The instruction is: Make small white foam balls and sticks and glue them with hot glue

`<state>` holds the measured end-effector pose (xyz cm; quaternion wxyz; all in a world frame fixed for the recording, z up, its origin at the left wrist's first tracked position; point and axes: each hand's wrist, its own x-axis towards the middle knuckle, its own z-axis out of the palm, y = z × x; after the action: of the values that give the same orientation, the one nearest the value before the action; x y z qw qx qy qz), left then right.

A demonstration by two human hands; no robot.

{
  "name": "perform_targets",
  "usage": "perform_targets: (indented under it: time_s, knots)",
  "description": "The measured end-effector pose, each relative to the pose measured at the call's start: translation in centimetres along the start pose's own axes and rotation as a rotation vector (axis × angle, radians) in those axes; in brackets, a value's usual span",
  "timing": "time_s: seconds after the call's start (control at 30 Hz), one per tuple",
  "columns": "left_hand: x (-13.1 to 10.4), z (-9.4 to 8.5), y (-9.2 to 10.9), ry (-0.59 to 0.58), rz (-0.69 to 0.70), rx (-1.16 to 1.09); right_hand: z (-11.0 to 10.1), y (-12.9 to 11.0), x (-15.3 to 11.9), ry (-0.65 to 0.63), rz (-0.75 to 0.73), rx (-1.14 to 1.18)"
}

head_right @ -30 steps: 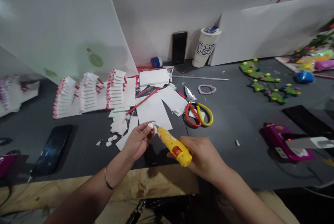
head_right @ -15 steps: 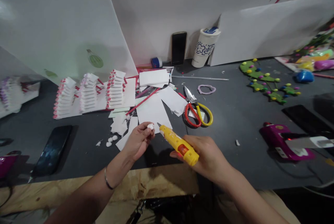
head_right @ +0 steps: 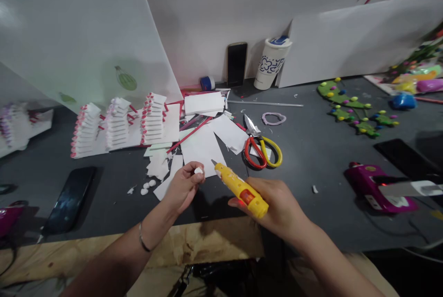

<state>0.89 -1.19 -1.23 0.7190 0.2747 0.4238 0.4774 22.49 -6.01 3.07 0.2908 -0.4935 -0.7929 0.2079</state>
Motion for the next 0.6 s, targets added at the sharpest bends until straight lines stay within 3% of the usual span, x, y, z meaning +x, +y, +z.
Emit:
perform_targets:
  time_s: [0.13, 0.6]
  knots:
    - [0.1, -0.1, -0.3, -0.011, 0.055, 0.032, -0.1, 0.4, -0.1, 0.050, 0.032, -0.019]
    - [0.0, -0.4, -0.3, -0.106, 0.049, 0.061, -0.1, 2.0, -0.4, 0.119, 0.107, -0.142]
